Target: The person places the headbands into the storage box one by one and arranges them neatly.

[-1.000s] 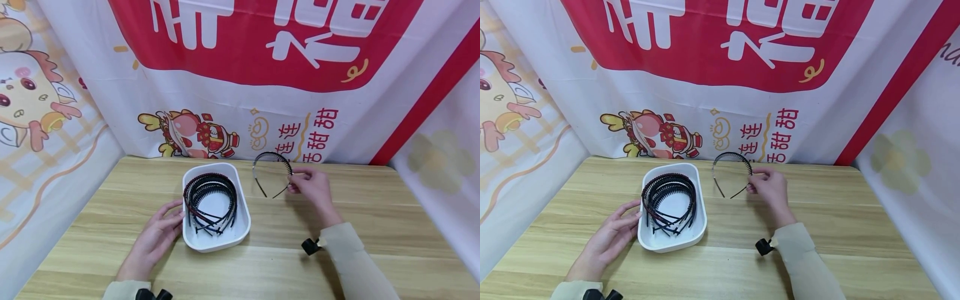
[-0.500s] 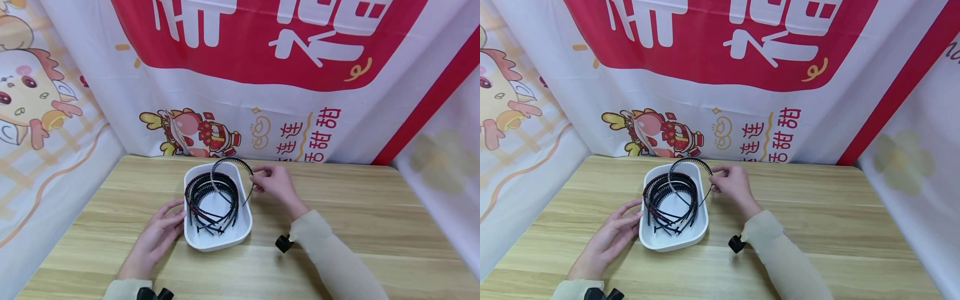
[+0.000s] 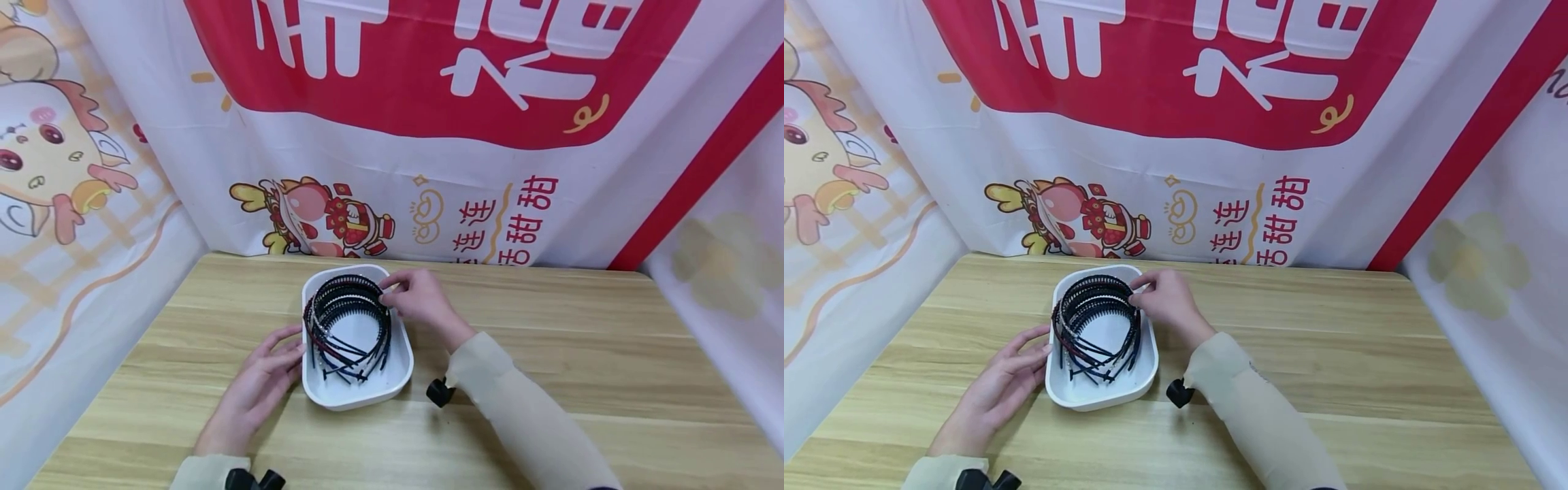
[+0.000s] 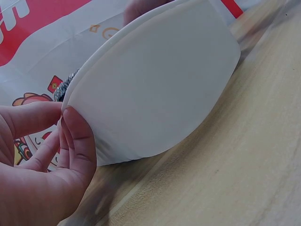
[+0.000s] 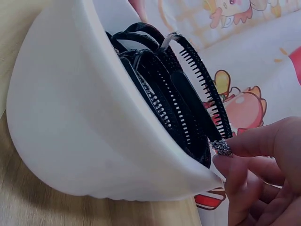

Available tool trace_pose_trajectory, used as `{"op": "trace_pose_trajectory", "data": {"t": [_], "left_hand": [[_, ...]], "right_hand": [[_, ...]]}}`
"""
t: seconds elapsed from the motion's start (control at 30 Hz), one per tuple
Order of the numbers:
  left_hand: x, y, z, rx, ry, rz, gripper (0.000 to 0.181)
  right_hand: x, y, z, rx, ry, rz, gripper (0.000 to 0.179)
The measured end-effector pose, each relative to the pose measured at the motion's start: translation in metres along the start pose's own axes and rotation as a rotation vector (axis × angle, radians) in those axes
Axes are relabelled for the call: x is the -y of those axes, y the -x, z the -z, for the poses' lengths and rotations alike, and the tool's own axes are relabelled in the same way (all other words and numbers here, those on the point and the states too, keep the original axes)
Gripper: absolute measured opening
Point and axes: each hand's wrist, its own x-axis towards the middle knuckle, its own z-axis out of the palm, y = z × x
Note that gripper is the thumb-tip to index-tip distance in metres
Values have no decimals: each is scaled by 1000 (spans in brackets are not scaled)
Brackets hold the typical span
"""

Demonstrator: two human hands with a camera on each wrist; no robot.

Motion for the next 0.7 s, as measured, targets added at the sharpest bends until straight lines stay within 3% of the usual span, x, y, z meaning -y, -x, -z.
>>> {"op": "trace_pose_trajectory", "data": {"t": [0.5,0.7], "left_hand": [[3,-2,2,1,-2,-3,37],[3,-2,3,-1,-8,3,38]], "right_hand": [[4,-5,-9,-19,272,97,19],[5,-2,-10,-13,274,92,21]]}}
